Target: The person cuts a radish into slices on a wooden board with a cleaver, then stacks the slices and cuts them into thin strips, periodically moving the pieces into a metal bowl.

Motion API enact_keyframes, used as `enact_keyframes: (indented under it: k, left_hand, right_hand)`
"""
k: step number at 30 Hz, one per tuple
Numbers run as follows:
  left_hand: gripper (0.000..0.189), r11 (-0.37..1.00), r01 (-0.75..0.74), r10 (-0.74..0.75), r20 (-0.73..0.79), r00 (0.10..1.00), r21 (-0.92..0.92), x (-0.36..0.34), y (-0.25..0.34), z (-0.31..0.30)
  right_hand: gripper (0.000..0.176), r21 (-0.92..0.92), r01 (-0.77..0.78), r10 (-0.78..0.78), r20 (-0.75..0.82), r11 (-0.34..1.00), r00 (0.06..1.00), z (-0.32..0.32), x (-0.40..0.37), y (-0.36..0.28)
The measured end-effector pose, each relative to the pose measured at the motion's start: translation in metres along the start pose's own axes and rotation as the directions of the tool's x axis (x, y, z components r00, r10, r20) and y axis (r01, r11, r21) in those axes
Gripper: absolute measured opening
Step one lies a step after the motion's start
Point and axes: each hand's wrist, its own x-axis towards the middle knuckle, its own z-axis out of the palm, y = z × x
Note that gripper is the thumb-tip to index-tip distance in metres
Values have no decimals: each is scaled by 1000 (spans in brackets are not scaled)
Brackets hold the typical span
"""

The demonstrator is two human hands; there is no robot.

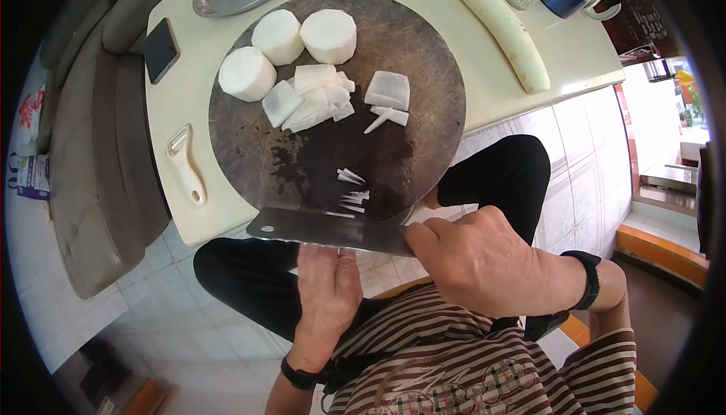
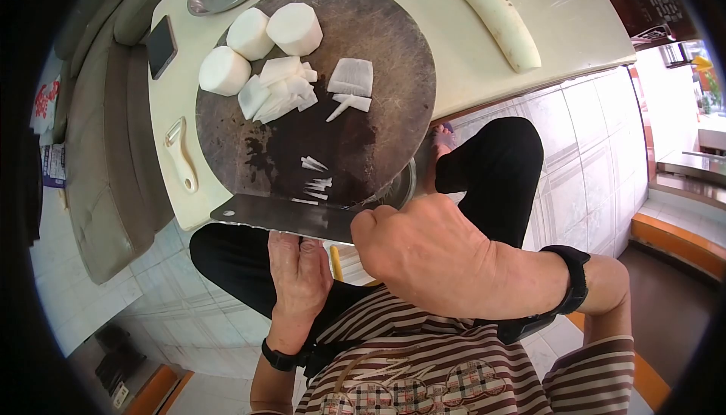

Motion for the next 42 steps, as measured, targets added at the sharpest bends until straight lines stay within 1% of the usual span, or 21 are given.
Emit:
enact_keyframes:
  k: [4, 7, 9, 11, 15, 18, 22, 24, 26, 28, 30, 33, 35, 40, 42]
  left_hand:
    - [48, 998, 48, -47, 26, 999, -35, 0, -1, 0]
    - [48, 999, 9, -10, -2, 1000, -33, 1, -1, 0]
    - [45, 997, 69, -68, 20, 997, -27, 3, 1, -1]
    - [44, 999, 49, -49, 9, 999, -22, 2, -1, 0]
    - [45, 999, -21, 21, -5, 1000, 27, 8, 2, -3]
    - [46, 999, -3, 3, 5, 1000, 47, 12, 5, -3]
    - [45, 1000, 15, -15, 11, 1000, -5, 12, 2, -1]
    - [44, 999, -14, 14, -19, 1000, 45, 12, 2, 1]
    - [43, 999, -1, 1, -12, 1000, 33, 8, 1, 2]
    - [41, 1000, 12, -12, -5, 1000, 22, 7, 0, 2]
    - [39, 999, 1, 0, -9, 1000, 47, 7, 2, 1]
    - [38, 999, 12, -11, -17, 1000, 53, 6, 1, 3]
    - [38, 998, 4, -3, -17, 1000, 60, 8, 1, 2]
    - [40, 998, 0, 0, 6, 1000, 56, 12, 5, -2]
    - [41, 995, -10, 11, -7, 1000, 97, 12, 5, -1]
  right_hand:
    - [14, -20, -7, 7, -3, 1000, 1000, 0, 2, 0]
    - [13, -18, 25, -25, 13, 1000, 1000, 1, 8, 4]
    - [13, -4, 50, -49, 22, 999, 999, 3, 13, 2]
    - [14, -60, 37, -38, -11, 998, 999, 7, 18, -4]
    - [19, -3, 45, -45, -78, 999, 996, 9, 20, 5]
    - [19, -26, 15, -17, -90, 1000, 996, 6, 16, 10]
    - [19, 9, 1, 0, -79, 1000, 997, 0, 11, 8]
    - [19, 22, 1, 1, -73, 1000, 997, -1, 9, 7]
    - [18, 53, -16, 18, -39, 998, 999, -1, 7, 6]
    - [18, 42, -15, 17, -53, 999, 998, 1, 5, 6]
    - [17, 30, -15, 17, -68, 999, 998, 1, 2, 6]
    - [17, 42, -25, 26, -34, 999, 999, -1, 0, 7]
    - [18, 48, -50, 50, -3, 998, 999, 0, 0, 8]
    - [17, 84, -65, 64, 12, 994, 998, -1, 2, 10]
    - [17, 90, -74, 71, 29, 993, 997, -1, 2, 10]
